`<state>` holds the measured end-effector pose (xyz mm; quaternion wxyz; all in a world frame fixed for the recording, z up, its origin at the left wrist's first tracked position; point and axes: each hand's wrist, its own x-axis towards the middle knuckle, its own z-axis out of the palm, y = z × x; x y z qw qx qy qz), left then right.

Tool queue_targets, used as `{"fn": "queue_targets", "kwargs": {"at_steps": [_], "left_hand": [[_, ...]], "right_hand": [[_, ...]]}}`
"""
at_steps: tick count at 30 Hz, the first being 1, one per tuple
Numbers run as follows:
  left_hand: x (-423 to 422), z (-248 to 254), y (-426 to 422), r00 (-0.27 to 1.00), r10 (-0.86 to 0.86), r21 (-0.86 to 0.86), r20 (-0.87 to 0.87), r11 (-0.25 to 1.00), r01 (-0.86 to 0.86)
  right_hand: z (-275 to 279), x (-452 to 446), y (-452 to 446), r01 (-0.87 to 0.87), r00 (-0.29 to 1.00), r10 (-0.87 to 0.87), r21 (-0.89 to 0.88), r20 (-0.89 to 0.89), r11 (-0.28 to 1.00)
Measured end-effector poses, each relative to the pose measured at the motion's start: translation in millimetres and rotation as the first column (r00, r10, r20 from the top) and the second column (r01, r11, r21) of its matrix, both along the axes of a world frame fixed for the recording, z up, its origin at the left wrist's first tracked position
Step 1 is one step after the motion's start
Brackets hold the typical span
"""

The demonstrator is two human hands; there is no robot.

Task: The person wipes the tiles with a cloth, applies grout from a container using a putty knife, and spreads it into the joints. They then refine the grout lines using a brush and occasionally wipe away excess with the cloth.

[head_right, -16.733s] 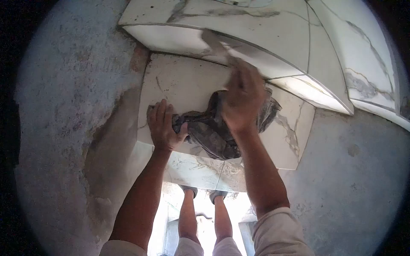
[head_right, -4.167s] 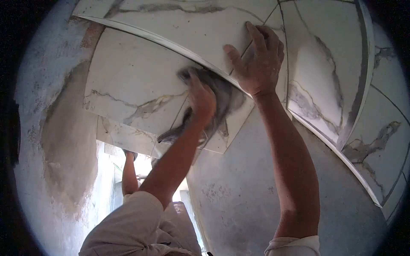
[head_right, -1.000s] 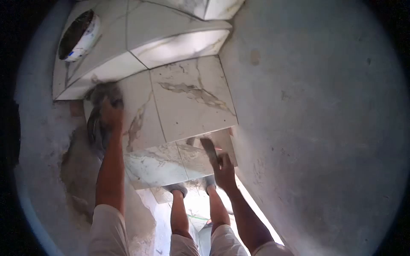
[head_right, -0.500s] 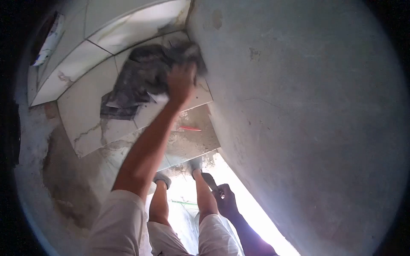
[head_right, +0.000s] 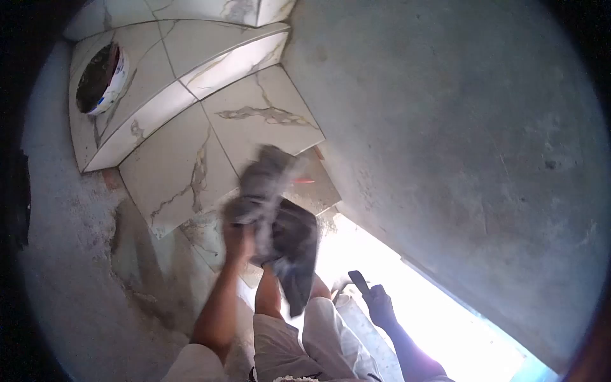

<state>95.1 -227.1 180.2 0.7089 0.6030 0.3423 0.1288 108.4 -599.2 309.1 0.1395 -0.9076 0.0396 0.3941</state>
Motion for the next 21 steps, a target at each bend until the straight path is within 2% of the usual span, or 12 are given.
{"fn": "queue_targets", "kwargs": {"at_steps": [1, 2, 4, 6, 8, 10, 12, 13, 15, 17, 19, 21], "left_hand": [[-16.0, -6.6, 34.0, 0.999, 0.017, 0.427, -0.042, 0.904, 0.003], [-24.4, 7.8, 70.4, 0.969, 0.105, 0.201, -0.225, 0.978, -0.059], [-21.5, 20.2, 125.4, 0.938, 0.318, 0.433, -0.138, 0.871, -0.232], [-0.5, 2.4, 166.4, 0.907, 0.421, 0.476, -0.014, 0.8, -0.364], [28.9, -49.2, 200.3, 0.952, 0.298, 0.567, 0.074, 0.772, -0.286], [69.6, -112.7, 211.3, 0.966, 0.224, 0.51, 0.125, 0.821, -0.256], [128.4, -105.5, 187.8, 0.995, 0.091, 0.802, -0.03, 0.596, -0.03], [158.6, -118.6, 177.2, 1.0, -0.024, 0.792, -0.002, 0.61, 0.016], [224.1, -144.8, 159.5, 0.987, -0.137, 0.944, 0.084, 0.327, -0.035], [276.8, -132.9, 128.6, 0.996, -0.066, 0.964, -0.059, 0.257, 0.074], [316.5, -136.3, 107.3, 0.978, 0.06, 0.955, -0.2, 0.237, 0.181], [341.8, -147.7, 88.0, 0.939, 0.176, 0.955, -0.297, 0.076, 0.288]], "right_hand": [[1.9, -2.9, -1.2, -0.011, 1.0, 0.011, 0.044, 0.001, 0.999], [0.0, -4.1, -0.5, -0.036, 0.999, 0.036, 0.033, 0.014, 0.999], [-1.8, -3.0, 7.5, -0.013, 1.0, 0.013, 0.048, 0.002, 0.999], [-18.7, -7.7, -4.8, -0.033, 0.999, 0.031, 0.072, 0.026, 0.997], [-29.9, -10.9, -12.7, -0.022, 1.0, 0.021, 0.09, 0.011, 0.996], [-32.6, -9.0, -14.9, -0.016, 1.0, 0.016, 0.059, -0.009, 0.998], [-45.5, -9.7, -35.2, -0.031, 0.999, 0.028, 0.075, 0.034, 0.997], [-53.2, -9.4, -49.9, -0.024, 0.999, 0.023, 0.017, 0.023, 1.0], [-64.2, -9.4, -79.5, -0.038, 0.999, 0.038, -0.019, -0.014, 0.999], [-47.9, 11.0, -67.7, 0.043, 0.994, -0.047, -0.044, -0.095, 0.998], [-58.1, 11.2, -101.0, -0.034, 0.996, 0.032, -0.017, -0.088, 0.999], [-62.9, 21.2, -103.1, 0.067, 0.99, -0.078, -0.09, -0.121, 0.994]]}}
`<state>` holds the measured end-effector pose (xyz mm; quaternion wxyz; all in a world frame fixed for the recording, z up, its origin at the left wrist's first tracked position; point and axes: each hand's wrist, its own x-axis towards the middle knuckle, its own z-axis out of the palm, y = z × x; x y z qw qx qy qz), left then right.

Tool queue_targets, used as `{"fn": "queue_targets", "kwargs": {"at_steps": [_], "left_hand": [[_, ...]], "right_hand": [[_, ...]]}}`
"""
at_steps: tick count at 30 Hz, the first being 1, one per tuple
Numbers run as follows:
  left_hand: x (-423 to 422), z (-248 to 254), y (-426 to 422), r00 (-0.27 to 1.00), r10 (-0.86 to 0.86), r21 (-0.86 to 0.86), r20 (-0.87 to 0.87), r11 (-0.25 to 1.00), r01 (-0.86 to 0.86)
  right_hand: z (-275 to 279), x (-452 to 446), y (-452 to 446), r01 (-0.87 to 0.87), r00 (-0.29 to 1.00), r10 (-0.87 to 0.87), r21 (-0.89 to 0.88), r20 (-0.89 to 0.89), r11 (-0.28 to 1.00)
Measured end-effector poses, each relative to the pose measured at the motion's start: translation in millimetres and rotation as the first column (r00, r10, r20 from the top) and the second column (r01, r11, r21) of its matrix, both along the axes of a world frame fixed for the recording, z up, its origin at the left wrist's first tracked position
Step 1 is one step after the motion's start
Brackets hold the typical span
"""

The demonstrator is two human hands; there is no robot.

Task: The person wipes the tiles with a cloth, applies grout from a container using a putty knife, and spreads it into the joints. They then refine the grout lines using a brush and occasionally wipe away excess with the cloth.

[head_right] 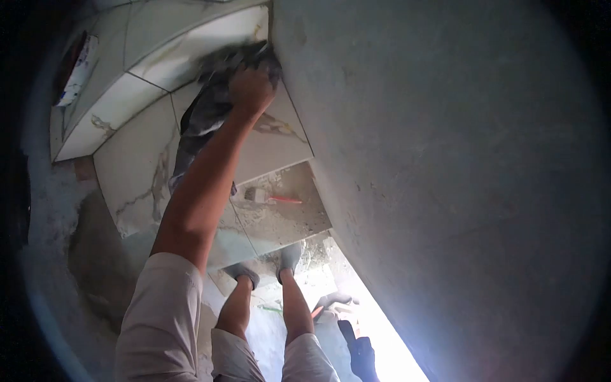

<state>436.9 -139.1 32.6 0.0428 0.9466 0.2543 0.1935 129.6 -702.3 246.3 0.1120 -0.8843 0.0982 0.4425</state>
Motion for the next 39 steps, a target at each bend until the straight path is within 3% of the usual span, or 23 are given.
{"fn": "queue_targets", "kwargs": {"at_steps": [2, 4, 5, 6, 7, 8, 9, 11, 12, 15, 16, 18, 20, 22, 23, 25, 27, 28, 30, 34, 36, 37, 39], "left_hand": [[-0.6, -5.0, -19.4, 0.998, -0.034, -0.073, -0.061, 0.997, 0.029], [-24.9, -5.3, -42.2, 0.977, -0.208, -0.027, 0.043, 0.977, 0.209], [-46.8, -9.0, -61.7, 0.955, -0.274, -0.168, 0.117, 0.942, 0.291], [-79.0, -6.7, -90.5, 0.934, -0.355, -0.202, 0.032, 0.913, 0.354], [-112.0, 6.5, -113.7, 0.841, -0.541, -0.412, 0.017, 0.763, 0.499], [-133.8, 36.7, -129.1, 0.61, -0.735, -0.606, -0.295, 0.638, 0.476], [-173.3, 38.6, -136.8, 0.593, -0.803, -0.488, 0.067, 0.491, 0.721], [-207.4, 86.2, -133.5, 0.788, -0.578, -0.565, 0.211, 0.586, 0.581], [-223.3, 105.4, -121.9, 0.802, -0.565, -0.55, 0.196, 0.613, 0.567], [-279.7, 156.8, -74.0, 0.955, -0.082, -0.68, 0.285, 0.685, 0.262], [-301.7, 170.4, -58.4, 0.958, 0.019, -0.73, 0.287, 0.652, 0.206], [-341.2, 192.1, -40.7, 0.909, 0.358, -0.922, 0.214, 0.382, 0.066], [-356.8, 228.1, -15.3, 0.863, 0.396, -0.833, 0.314, 0.552, 0.049], [-370.2, 242.2, 6.8, 0.799, 0.497, -0.821, 0.338, 0.571, -0.008], [-376.3, 248.6, 20.0, 0.733, 0.584, -0.82, 0.349, 0.569, -0.063], [-389.4, 261.7, 52.3, 0.728, 0.568, -0.724, 0.383, 0.675, -0.146], [-390.5, 275.4, 80.7, 0.737, 0.539, -0.589, 0.409, 0.772, -0.237], [-391.6, 277.7, 93.5, 0.726, 0.543, -0.585, 0.422, 0.775, -0.239], [-399.9, 271.3, 117.1, 0.86, 0.384, -0.085, 0.336, 0.922, -0.378], [-421.8, 199.7, 142.7, 0.861, 0.475, -0.022, 0.182, 0.878, -0.479], [-435.2, 142.4, 146.6, 0.873, 0.488, -0.032, 0.013, 0.873, -0.487], [-441.6, 112.7, 149.0, 0.871, 0.481, -0.048, -0.1, 0.872, -0.487], [-454.7, 71.3, 142.8, 0.872, 0.4, -0.117, -0.283, 0.888, -0.445]], "right_hand": [[-0.2, 0.8, -5.5, 0.107, 0.993, -0.11, -0.068, -0.033, 0.992], [-5.6, -1.0, -17.6, -0.008, 0.999, 0.005, 0.054, 0.041, 0.999], [-15.1, -9.1, -31.6, 0.021, 0.997, -0.029, 0.112, 0.066, 0.993], [-9.6, -7.9, -26.9, 0.027, 0.997, -0.035, 0.124, 0.063, 0.992], [-7.3, -1.4, -17.1, 0.004, 1.0, -0.007, 0.107, 0.021, 0.994], [-4.2, 5.3, -4.7, -0.024, 0.999, 0.026, 0.09, -0.025, 0.996], [3.0, 13.3, 13.3, -0.038, 0.999, 0.04, 0.16, -0.008, 0.986], [11.3, 24.0, 38.7, -0.044, 0.999, 0.04, 0.235, 0.022, 0.971], [8.2, 29.0, 50.9, -0.045, 0.998, 0.032, 0.302, 0.048, 0.952], [-1.7, 50.7, 101.7, -0.019, 0.998, -0.006, 0.362, 0.068, 0.932], [0.2, 59.4, 124.3, 0.021, 0.998, -0.037, 0.326, 0.044, 0.945], [-9.9, 68.2, 153.0, 0.1, 0.99, -0.134, 0.485, 0.036, 0.869], [-21.3, 81.7, 189.0, 0.095, 0.987, -0.157, 0.634, 0.043, 0.768], [-32.8, 101.5, 235.7, 0.165, 0.976, -0.216, 0.715, -0.02, 0.679], [-50.0, 113.9, 252.7, 0.104, 0.981, -0.191, 0.716, 0.041, 0.69], [-71.7, 141.6, 300.9, 0.098, 0.972, -0.229, 0.79, 0.054, 0.605], [-71.0, 171.1, 355.4, 0.056, 0.978, -0.186, 0.741, 0.094, 0.669], [-80.8, 183.2, 379.8, 0.039, 0.971, -0.206, 0.778, 0.117, 0.627], [-81.6, 200.6, 426.2, 0.004, 0.963, -0.228, 0.839, 0.143, 0.545], [-23.6, 220.8, 527.5, -0.056, 0.959, -0.221, 0.884, 0.177, 0.463], [-17.9, 234.3, 576.0, -0.088, 0.958, -0.229, 0.934, 0.175, 0.346], [-25.6, 249.8, 596.6, -0.08, 0.969, -0.17, 0.876, 0.181, 0.476], [-43.7, 263.7, 631.3, -0.206, 0.941, -0.19, 0.919, 0.28, 0.335]]}}
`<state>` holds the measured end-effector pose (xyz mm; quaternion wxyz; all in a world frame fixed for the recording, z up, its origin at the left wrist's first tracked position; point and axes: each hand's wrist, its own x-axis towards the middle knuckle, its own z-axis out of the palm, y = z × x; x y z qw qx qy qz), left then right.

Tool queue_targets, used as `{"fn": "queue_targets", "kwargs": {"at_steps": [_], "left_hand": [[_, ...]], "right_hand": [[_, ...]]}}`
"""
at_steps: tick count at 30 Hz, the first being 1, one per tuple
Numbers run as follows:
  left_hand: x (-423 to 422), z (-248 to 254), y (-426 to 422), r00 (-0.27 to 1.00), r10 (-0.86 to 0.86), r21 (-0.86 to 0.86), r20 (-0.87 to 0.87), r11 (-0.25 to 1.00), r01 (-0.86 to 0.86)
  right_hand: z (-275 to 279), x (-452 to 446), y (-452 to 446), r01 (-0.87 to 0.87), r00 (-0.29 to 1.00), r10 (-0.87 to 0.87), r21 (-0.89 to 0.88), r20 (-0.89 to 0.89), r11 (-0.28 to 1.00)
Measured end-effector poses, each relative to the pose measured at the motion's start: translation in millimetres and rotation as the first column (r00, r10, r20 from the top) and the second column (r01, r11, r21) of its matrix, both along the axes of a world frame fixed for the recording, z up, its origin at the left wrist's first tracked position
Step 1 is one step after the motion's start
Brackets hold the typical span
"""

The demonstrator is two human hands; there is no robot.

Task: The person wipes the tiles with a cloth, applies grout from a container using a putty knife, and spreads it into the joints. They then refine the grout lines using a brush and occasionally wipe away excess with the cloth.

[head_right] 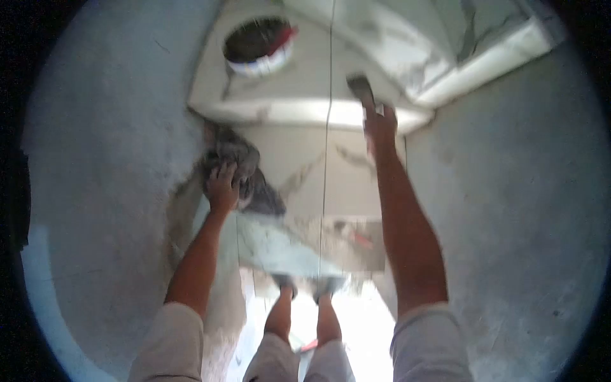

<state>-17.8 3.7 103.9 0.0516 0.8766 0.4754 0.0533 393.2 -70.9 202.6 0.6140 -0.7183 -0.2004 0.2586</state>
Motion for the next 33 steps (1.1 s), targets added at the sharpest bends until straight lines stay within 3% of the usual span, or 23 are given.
{"fn": "queue_targets", "kwargs": {"at_steps": [1, 2, 3, 4, 5, 7, 8, 9, 10, 11, 13, 14, 15, 17, 19, 20, 21, 22, 23, 25, 26, 28, 33], "left_hand": [[-1.9, -14.2, -5.6, 0.999, -0.045, -0.058, -0.017, 0.997, 0.044], [-0.5, -17.3, -11.4, 0.998, -0.041, -0.109, -0.046, 0.993, 0.036], [3.5, -16.9, -12.8, 0.997, -0.037, -0.148, -0.069, 0.989, 0.026], [2.1, -25.3, -14.4, 0.996, -0.05, -0.193, -0.079, 0.981, 0.034], [-1.2, -36.0, -12.8, 0.998, -0.049, -0.12, -0.033, 0.992, 0.045], [-6.0, -59.3, -14.0, 0.996, -0.072, -0.005, 0.053, 0.997, 0.072], [-11.0, -68.7, -9.6, 0.992, -0.091, 0.037, 0.09, 0.995, 0.088], [-16.3, -78.1, -4.9, 0.991, -0.103, 0.014, 0.088, 0.995, 0.102], [-21.0, -84.7, 2.8, 0.981, -0.143, 0.068, 0.13, 0.988, 0.135], [-22.2, -88.1, 10.0, 0.968, -0.185, 0.127, 0.171, 0.978, 0.165], [-20.8, -82.5, 20.2, 0.975, -0.206, 0.2, 0.078, 0.962, 0.187], [-19.1, -78.6, 18.8, 0.978, -0.208, 0.262, -0.024, 0.943, 0.207], [-6.8, -64.5, 10.6, 0.975, -0.22, 0.259, -0.023, 0.941, 0.218], [31.6, -27.7, -18.3, 0.935, 0.108, 0.338, -0.338, 0.941, 0.014], [57.4, -8.6, -41.4, 0.979, 0.038, 0.337, -0.201, 0.941, 0.033], [70.1, -4.5, -51.4, 0.997, -0.019, 0.32, -0.07, 0.947, 0.041], [82.4, -4.4, -61.4, 0.997, -0.043, 0.328, -0.061, 0.943, 0.061], [91.8, -5.9, -72.5, 0.973, -0.229, 0.282, 0.041, 0.936, 0.209], [99.1, -10.0, -78.3, 0.907, -0.395, 0.251, 0.147, 0.902, 0.353], [113.3, -42.9, -78.6, 0.861, -0.458, 0.218, 0.221, 0.884, 0.414], [121.4, -59.3, -79.7, 0.816, -0.498, 0.179, 0.293, 0.867, 0.465], [132.4, -79.4, -83.6, 0.841, -0.455, 0.163, 0.294, 0.891, 0.424], [135.9, -90.5, -82.7, 0.917, -0.346, 0.16, 0.2, 0.935, 0.317]], "right_hand": [[15.2, -4.0, 13.6, 0.01, 0.999, -0.013, -0.074, -0.051, 0.997], [6.6, 0.6, 28.1, -0.007, 1.0, 0.007, -0.018, -0.017, 1.0], [-5.2, 10.2, 38.2, -0.034, 0.997, 0.043, -0.12, 0.069, 0.992], [-8.5, 10.2, 35.5, -0.095, 0.995, 0.096, -0.094, 0.007, 0.991], [-9.0, 8.1, 31.7, -0.152, 0.987, 0.149, -0.06, -0.055, 0.986], [-18.0, 5.1, 11.3, -0.119, 0.969, 0.134, -0.086, 0.209, 0.989], [-3.1, -17.2, -8.7, -0.002, 0.935, 0.033, -0.089, 0.353, 0.996], [-19.7, -24.2, -41.6, 0.044, 0.772, -0.03, -0.006, 0.634, 0.999], [-21.6, -47.8, -75.8, 0.124, 0.782, -0.1, 0.003, 0.615, 0.992], [-33.9, -63.3, -121.9, 0.256, 0.658, 0.075, -0.316, 0.749, 0.914], [-126.0, -92.4, -221.7, 0.155, 0.786, 0.13, -0.396, 0.604, 0.905], [-152.0, -107.8, -256.1, 0.023, 0.764, 0.268, -0.439, 0.587, 0.898], [-197.4, -115.9, -302.7, -0.022, 0.738, 0.48, -0.693, 0.475, 0.721], [-254.8, -123.2, -343.8, -0.028, 0.734, 0.503, -0.72, 0.456, 0.693], [-280.6, -120.7, -353.5, 0.131, 0.568, 0.613, -0.796, 0.549, 0.591], [-290.2, -118.0, -353.8, 0.157, 0.578, 0.592, -0.789, 0.561, 0.595], [-298.2, -116.6, -352.1, 0.093, 0.613, 0.674, -0.885, 0.412, 0.456], [-309.9, -115.5, -357.3, 0.016, 0.636, 0.733, -0.953, 0.243, 0.302], [-319.3, -116.4, -361.2, 0.026, 0.645, 0.722, -0.951, 0.251, 0.307], [-345.9, -119.6, -376.9, 0.119, 0.414, 0.868, -0.962, 0.275, 0.248], [-335.7, -118.6, -378.7, 0.135, 0.419, 0.862, -0.958, 0.285, 0.251], [-307.7, -120.8, -376.7, 0.011, 0.603, 0.746, -0.939, 0.281, 0.344], [-328.0, -110.7, -370.0, -0.02, 0.576, 0.779, -0.949, 0.247, 0.315]]}}
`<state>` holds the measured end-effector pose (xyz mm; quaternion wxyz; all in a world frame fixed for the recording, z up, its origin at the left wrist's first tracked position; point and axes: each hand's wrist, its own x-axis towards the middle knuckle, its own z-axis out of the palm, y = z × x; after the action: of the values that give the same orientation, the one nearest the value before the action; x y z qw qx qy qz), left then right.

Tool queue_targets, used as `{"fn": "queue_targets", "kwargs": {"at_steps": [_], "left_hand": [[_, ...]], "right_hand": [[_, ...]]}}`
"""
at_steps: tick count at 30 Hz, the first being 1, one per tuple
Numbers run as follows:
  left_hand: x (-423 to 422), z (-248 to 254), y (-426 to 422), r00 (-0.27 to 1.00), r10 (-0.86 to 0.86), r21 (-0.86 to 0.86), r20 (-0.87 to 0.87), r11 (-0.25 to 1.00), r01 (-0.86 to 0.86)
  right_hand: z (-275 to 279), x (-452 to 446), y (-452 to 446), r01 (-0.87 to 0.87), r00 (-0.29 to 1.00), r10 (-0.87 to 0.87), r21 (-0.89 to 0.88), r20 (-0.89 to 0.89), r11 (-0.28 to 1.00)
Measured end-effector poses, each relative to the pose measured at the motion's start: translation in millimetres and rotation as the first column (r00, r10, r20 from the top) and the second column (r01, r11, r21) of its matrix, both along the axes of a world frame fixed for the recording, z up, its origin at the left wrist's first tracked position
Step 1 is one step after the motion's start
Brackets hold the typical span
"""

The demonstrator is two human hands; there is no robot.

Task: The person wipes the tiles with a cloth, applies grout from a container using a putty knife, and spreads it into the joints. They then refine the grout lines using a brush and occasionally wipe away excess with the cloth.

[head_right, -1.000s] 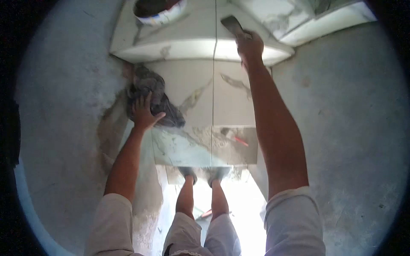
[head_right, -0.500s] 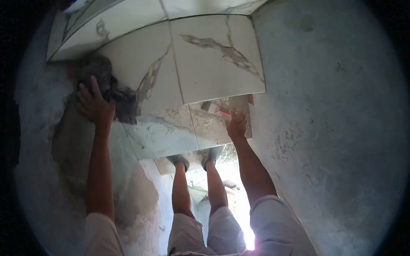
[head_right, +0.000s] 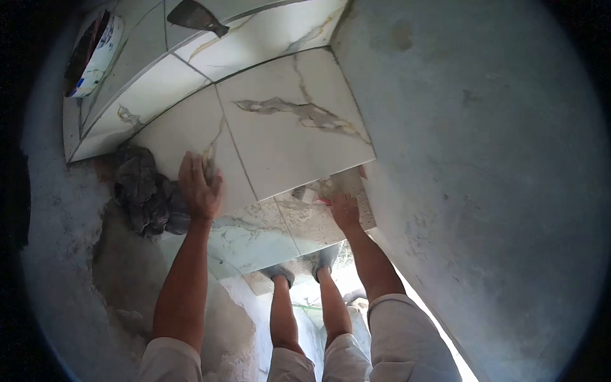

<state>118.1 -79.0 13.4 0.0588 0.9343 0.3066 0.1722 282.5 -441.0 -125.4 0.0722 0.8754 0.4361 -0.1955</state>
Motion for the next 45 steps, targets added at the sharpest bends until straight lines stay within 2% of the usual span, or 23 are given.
{"fn": "queue_targets", "kwargs": {"at_steps": [2, 4, 8, 12, 13, 14, 15, 16, 19, 20, 21, 23, 24, 26, 32, 34, 35, 36, 38, 39, 42, 44, 45], "left_hand": [[1.4, 2.8, -0.2, 1.0, 0.008, -0.01, -0.021, 1.0, -0.008], [3.4, 6.7, -1.2, 0.999, 0.023, -0.019, -0.024, 1.0, -0.024], [2.7, 5.6, 0.8, 0.996, 0.051, -0.038, -0.07, 0.998, -0.054], [2.8, 5.6, 2.9, 0.991, 0.057, -0.044, -0.124, 0.997, -0.063], [3.5, 4.8, 3.5, 0.991, 0.059, -0.042, -0.117, 0.997, -0.064], [2.6, 3.7, 3.8, 0.992, 0.058, -0.044, -0.116, 0.997, -0.063], [2.5, 3.7, 4.1, 0.992, 0.056, -0.046, -0.115, 0.997, -0.062], [1.7, 5.6, 4.2, 0.992, 0.053, -0.046, -0.111, 0.997, -0.059], [3.1, 4.6, 3.1, 0.997, 0.017, -0.021, -0.08, 1.0, -0.019], [2.7, 2.6, 1.9, 0.994, 0.037, -0.008, -0.098, 0.999, -0.038], [2.3, 1.8, 2.3, 0.992, 0.056, 0.009, -0.116, 0.998, -0.056], [2.5, 2.9, 2.6, 0.99, 0.046, -0.008, -0.132, 0.999, -0.048], [2.0, 3.7, 3.2, 0.987, 0.05, -0.022, -0.152, 0.998, -0.054], [2.0, 2.5, 2.7, 0.987, 0.052, -0.031, -0.152, 0.998, -0.057], [5.4, 7.5, 1.8, 0.988, 0.035, -0.046, -0.147, 0.998, -0.042], [3.3, 7.0, 0.8, 0.988, 0.026, -0.039, -0.152, 0.999, -0.032], [3.8, 5.8, 0.5, 0.985, 0.04, -0.017, -0.167, 0.999, -0.044], [5.3, 5.9, 1.7, 0.982, 0.052, 0.008, -0.18, 0.999, -0.051], [6.8, 5.1, 2.5, 0.985, 0.037, 0.011, -0.171, 0.999, -0.036], [5.2, 5.4, 2.3, 0.986, 0.03, 0.01, -0.166, 1.0, -0.028], [3.4, 0.9, 3.2, 0.989, 0.014, 0.014, -0.145, 1.0, -0.012], [6.4, 5.4, 0.9, 0.985, 0.025, 0.016, -0.172, 1.0, -0.023], [7.3, 7.4, 0.4, 0.979, 0.043, 0.017, -0.202, 0.999, -0.04]], "right_hand": [[-8.6, -8.2, -4.3, -0.024, 0.999, 0.025, 0.026, -0.034, 0.999], [22.5, -26.1, -11.5, 0.309, 0.903, -0.247, 0.134, -0.35, 0.941], [182.5, -86.3, -15.4, 0.577, 0.754, -0.425, 0.197, -0.5, 0.792], [298.2, -62.3, 102.9, 0.816, 0.417, -0.506, 0.067, -0.755, 0.574], [279.6, -54.7, 125.4, 0.709, 0.616, -0.337, 0.315, -0.712, 0.631], [283.5, -34.3, 167.7, 0.816, 0.393, -0.382, 0.125, -0.836, 0.565], [260.2, -18.4, 194.7, 0.667, 0.57, -0.175, 0.328, -0.803, 0.669], [257.6, 3.3, 234.1, 0.715, 0.416, -0.226, 0.163, -0.881, 0.68], [210.9, 43.7, 296.8, 0.669, 0.373, -0.157, 0.148, -0.914, 0.728], [197.4, 61.0, 304.1, 0.723, 0.231, -0.216, 0.019, -0.949, 0.69], [206.0, 81.2, 300.7, 0.783, 0.058, -0.291, -0.138, -0.955, 0.607], [190.9, 109.5, 272.2, 0.892, 0.09, -0.14, 0.018, -0.986, 0.453], [193.3, 123.7, 250.0, 0.939, -0.011, -0.041, -0.024, -0.999, 0.344], [223.8, 129.2, 240.0, 0.994, 0.104, -0.364, 0.109, -0.926, 0.008], [209.1, 143.0, 258.8, 0.987, -0.11, -0.071, -0.101, -0.991, -0.126], [202.8, 122.9, 268.2, 0.919, -0.11, -0.244, -0.005, -0.964, -0.394], [231.9, 103.3, 270.7, 0.836, -0.262, -0.081, -0.184, -0.962, -0.517], [239.9, 89.0, 273.8, 0.803, -0.286, -0.09, -0.187, -0.954, -0.566], [243.0, 87.6, 268.0, 0.922, -0.239, 0.088, -0.254, -0.967, -0.291], [238.6, 96.6, 275.0, 0.917, -0.242, 0.092, -0.259, -0.966, -0.305], [209.5, 114.7, 312.4, 0.825, -0.254, 0.087, -0.262, -0.963, -0.501], [180.0, 101.1, 320.7, 0.696, -0.216, -0.109, -0.075, -0.97, -0.714], [196.0, 89.7, 318.3, 0.587, -0.264, 0.048, -0.199, -0.963, -0.785]]}}
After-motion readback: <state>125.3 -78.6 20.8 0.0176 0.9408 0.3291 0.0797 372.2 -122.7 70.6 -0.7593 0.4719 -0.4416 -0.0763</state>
